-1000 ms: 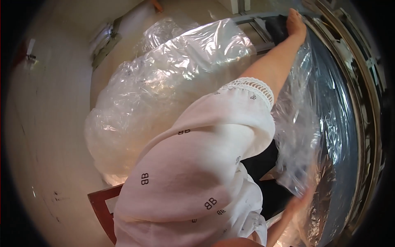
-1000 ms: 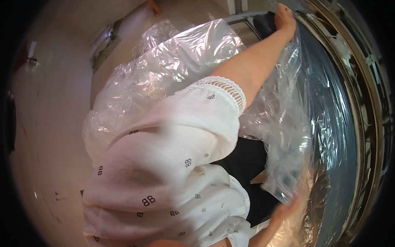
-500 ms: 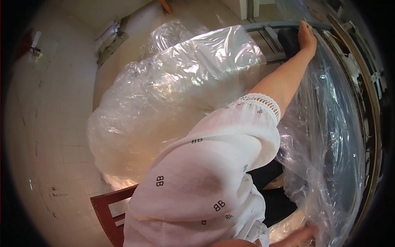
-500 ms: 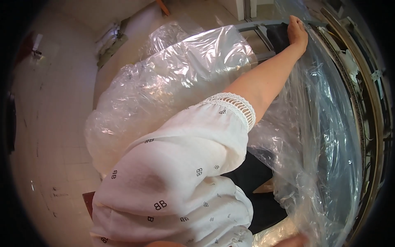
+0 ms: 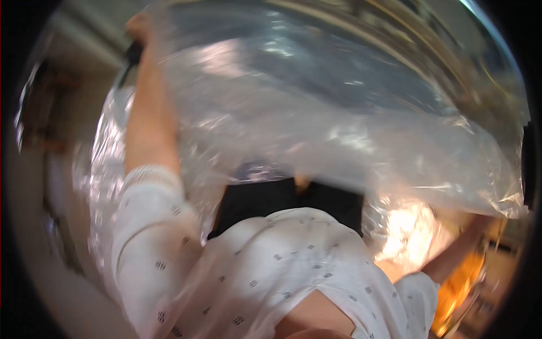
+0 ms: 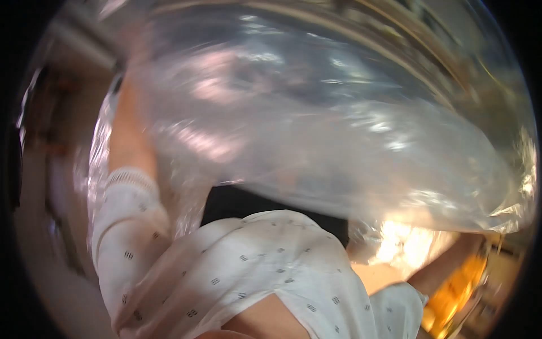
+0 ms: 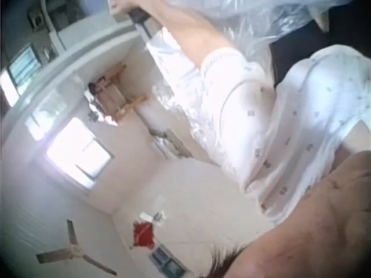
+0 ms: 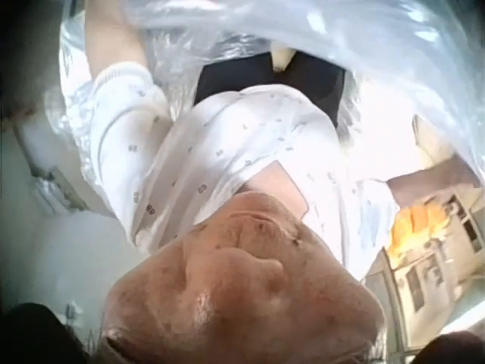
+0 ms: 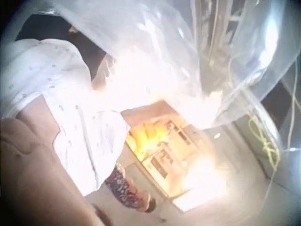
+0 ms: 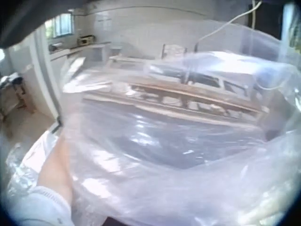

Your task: The person wraps a foam mattress in a plastic sheet by hand.

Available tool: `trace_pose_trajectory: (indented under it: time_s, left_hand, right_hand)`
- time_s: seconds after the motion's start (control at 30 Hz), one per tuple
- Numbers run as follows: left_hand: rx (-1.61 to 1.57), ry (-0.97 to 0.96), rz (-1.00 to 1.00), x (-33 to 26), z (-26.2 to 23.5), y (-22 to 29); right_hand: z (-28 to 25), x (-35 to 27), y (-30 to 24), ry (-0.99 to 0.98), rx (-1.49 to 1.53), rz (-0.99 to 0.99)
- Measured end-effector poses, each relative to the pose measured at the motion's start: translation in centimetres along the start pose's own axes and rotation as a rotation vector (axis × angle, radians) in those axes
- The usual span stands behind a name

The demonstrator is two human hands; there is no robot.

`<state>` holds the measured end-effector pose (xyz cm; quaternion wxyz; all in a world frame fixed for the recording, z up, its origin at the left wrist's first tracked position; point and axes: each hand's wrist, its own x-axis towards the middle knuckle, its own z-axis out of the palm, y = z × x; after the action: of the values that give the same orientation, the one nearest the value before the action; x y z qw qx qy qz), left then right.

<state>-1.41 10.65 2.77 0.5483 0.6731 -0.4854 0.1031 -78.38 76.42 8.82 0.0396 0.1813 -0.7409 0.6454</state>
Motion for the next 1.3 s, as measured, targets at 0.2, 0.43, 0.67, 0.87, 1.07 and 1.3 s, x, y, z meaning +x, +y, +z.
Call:
trace_pose_trajectory:
  time_s: [0.2, 0.43, 0.67, 0.87, 1.07, 1.3]
  left_hand:
    - [0.046, -0.143, 0.124, 1.3, 5.6, -7.4]
    - [-0.206, -0.409, 0.129, -3.3, 2.6, -1.2]
    - [0.059, -0.227, 0.192, -2.1, 1.9, -2.0]
    - [0.409, -0.33, 0.275, 0.7, -5.0, -5.8]
    - [0.503, -0.337, 0.382, -1.5, -5.3, -4.6]
    - [0.516, -0.4, 0.258, -0.3, -4.5, -5.1]
  right_hand:
    - [10.2, -8.8, -5.2, -0.101, 0.418, 0.405]
    - [-13.3, 7.7, -15.7, 0.641, -0.837, -0.517]
    - [2.4, 5.3, -16.9, 0.5, -1.149, -1.283]
    - [9.0, 1.9, 2.8, -0.425, -0.982, -0.968]
    - [15.8, 2.4, 1.2, -0.47, -0.746, -0.806]
    - [18.2, 3.5, -0.1, -0.302, -1.004, -0.864]
